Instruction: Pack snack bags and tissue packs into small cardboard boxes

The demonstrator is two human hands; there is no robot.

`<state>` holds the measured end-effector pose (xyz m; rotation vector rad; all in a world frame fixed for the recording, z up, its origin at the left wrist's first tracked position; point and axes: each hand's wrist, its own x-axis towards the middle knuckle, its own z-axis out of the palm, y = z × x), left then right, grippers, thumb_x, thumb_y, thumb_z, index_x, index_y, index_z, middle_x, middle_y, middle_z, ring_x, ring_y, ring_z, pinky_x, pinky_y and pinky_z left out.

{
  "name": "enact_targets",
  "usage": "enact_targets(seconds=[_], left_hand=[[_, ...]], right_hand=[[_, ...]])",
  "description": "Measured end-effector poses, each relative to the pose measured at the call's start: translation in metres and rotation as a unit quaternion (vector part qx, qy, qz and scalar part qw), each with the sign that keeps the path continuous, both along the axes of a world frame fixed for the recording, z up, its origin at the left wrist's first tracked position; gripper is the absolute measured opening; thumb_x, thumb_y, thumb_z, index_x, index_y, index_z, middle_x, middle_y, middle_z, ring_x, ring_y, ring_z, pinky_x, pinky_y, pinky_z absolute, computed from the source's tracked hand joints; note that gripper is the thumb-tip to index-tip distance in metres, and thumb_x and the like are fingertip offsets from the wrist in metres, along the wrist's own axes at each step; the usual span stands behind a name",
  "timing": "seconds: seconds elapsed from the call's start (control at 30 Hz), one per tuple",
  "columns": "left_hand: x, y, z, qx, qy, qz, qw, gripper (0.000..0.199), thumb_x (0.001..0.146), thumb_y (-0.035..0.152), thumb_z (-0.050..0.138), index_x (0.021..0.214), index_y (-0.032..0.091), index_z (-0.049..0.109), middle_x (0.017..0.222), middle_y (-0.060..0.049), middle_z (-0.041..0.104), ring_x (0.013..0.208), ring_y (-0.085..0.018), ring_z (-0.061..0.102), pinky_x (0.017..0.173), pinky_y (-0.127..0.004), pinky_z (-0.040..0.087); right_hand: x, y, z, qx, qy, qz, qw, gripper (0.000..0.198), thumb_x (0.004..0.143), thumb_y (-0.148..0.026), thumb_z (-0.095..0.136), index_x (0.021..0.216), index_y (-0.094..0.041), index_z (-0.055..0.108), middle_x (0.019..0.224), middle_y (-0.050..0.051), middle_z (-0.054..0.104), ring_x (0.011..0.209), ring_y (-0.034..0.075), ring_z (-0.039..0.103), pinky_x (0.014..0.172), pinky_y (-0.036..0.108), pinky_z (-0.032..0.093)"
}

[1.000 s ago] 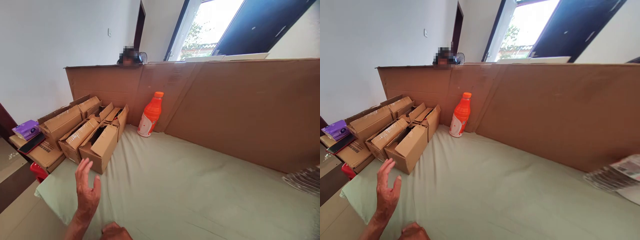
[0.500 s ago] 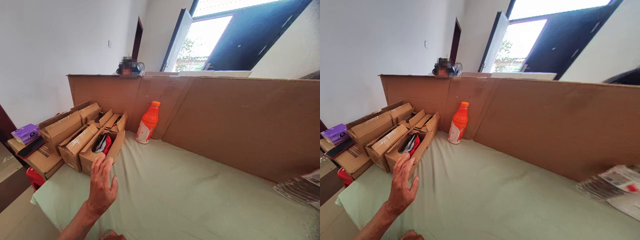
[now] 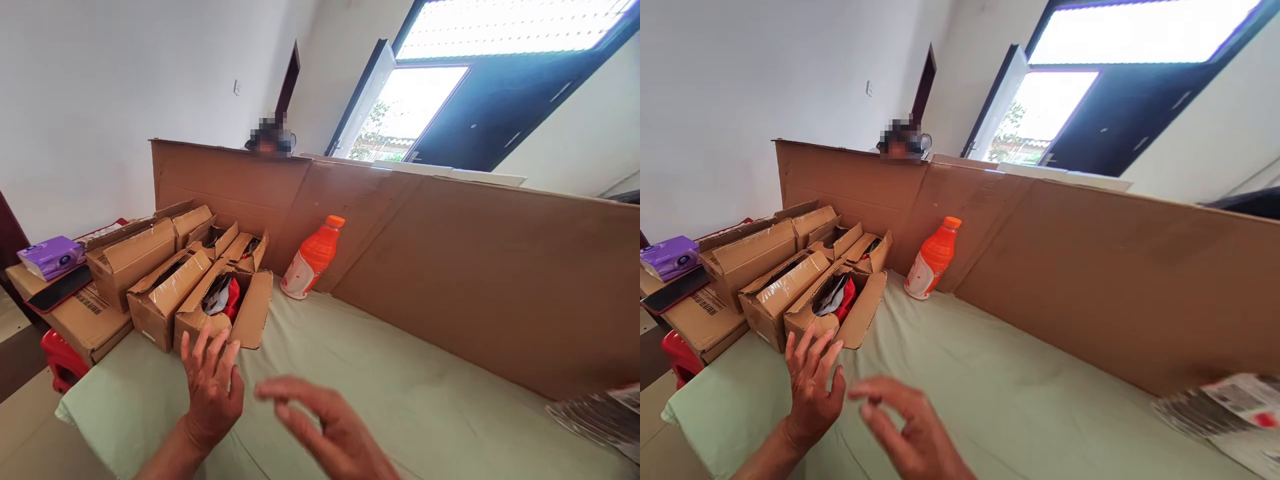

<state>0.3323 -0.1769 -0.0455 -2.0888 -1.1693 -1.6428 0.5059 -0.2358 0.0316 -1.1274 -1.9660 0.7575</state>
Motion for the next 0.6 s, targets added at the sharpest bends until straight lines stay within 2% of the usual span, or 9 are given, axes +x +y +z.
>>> enact_targets(seconds=[0.07,0.13,0.2,0.27,0.33,0.43,0.5,0.6], left_hand=[[0.0,-0.002,-0.002,-0.009,-0.001,-0.001,1.0,0.038,0.09,0.005,0.052,0.124,0.014,0.064,0.135,-0.015,0.063,0.149,-0.029,0.034,0.126,-0.057,0.011],[0.0,-0.003,-0.004,-0.013,0.002,0.006,1.0,0.044,0.088,0.002,0.051,0.129,0.015,0.063,0.155,-0.017,0.044,0.154,-0.031,0.025,0.126,-0.056,0.01],[-0.001,-0.004,-0.005,-0.011,0.002,0.011,1.0,0.049,0.087,0.0,0.051,0.132,0.014,0.062,0.169,-0.016,0.018,0.157,-0.033,0.015,0.127,-0.054,0.009],[-0.003,-0.004,-0.005,-0.01,-0.004,0.01,1.0,0.048,0.088,0.0,0.05,0.132,0.015,0.062,0.172,-0.013,0.005,0.158,-0.033,0.009,0.127,-0.052,0.006],[-0.006,-0.004,-0.005,-0.009,-0.014,0.008,1.0,0.047,0.088,0.0,0.051,0.131,0.014,0.062,0.172,-0.013,0.003,0.158,-0.032,0.007,0.127,-0.051,0.005],[-0.009,-0.004,-0.004,-0.004,-0.025,0.002,1.0,0.054,0.088,0.002,0.053,0.141,0.013,0.051,0.172,-0.014,0.006,0.158,-0.034,0.008,0.127,-0.053,0.008],[-0.011,-0.002,-0.002,0.0,-0.038,0.002,0.999,0.065,0.088,0.004,0.054,0.151,0.011,0.038,0.171,-0.015,0.01,0.157,-0.034,0.011,0.126,-0.054,0.01],[-0.014,0.0,0.001,0.012,-0.061,0.015,0.998,0.075,0.088,0.007,0.057,0.157,0.009,0.026,0.17,-0.016,0.012,0.157,-0.034,0.014,0.126,-0.054,0.012]], right_hand=[[-0.005,0.038,0.033,0.095,-0.063,-0.016,0.993,0.028,0.1,-0.032,0.051,0.112,-0.024,0.075,0.115,0.01,0.076,0.112,0.023,0.068,0.097,0.037,0.054],[-0.02,0.077,0.054,0.138,-0.15,0.002,0.979,0.029,0.098,-0.027,0.051,0.113,-0.021,0.074,0.122,0.012,0.074,0.12,0.025,0.064,0.103,0.041,0.049],[-0.039,0.107,0.06,0.098,-0.263,0.009,0.96,0.029,0.093,-0.026,0.058,0.115,-0.017,0.073,0.117,0.014,0.075,0.114,0.028,0.066,0.097,0.041,0.05],[-0.056,0.124,0.057,0.04,-0.338,0.014,0.94,0.029,0.089,-0.026,0.063,0.113,-0.016,0.074,0.106,0.014,0.077,0.103,0.027,0.068,0.089,0.038,0.05],[-0.065,0.128,0.053,0.012,-0.328,0.008,0.945,0.026,0.09,-0.026,0.06,0.11,-0.017,0.076,0.099,0.011,0.078,0.093,0.024,0.069,0.083,0.034,0.049],[-0.066,0.118,0.053,-0.012,-0.215,-0.005,0.977,0.028,0.093,-0.026,0.055,0.11,-0.018,0.076,0.097,0.007,0.078,0.081,0.019,0.068,0.072,0.03,0.047],[-0.063,0.11,0.058,-0.036,-0.164,0.027,0.985,0.028,0.093,-0.026,0.054,0.109,-0.018,0.076,0.093,0.004,0.078,0.077,0.016,0.067,0.067,0.027,0.047],[-0.059,0.102,0.066,-0.076,-0.134,0.118,0.981,0.03,0.098,-0.031,0.05,0.106,-0.017,0.076,0.088,0.004,0.076,0.078,0.016,0.066,0.068,0.026,0.049]])
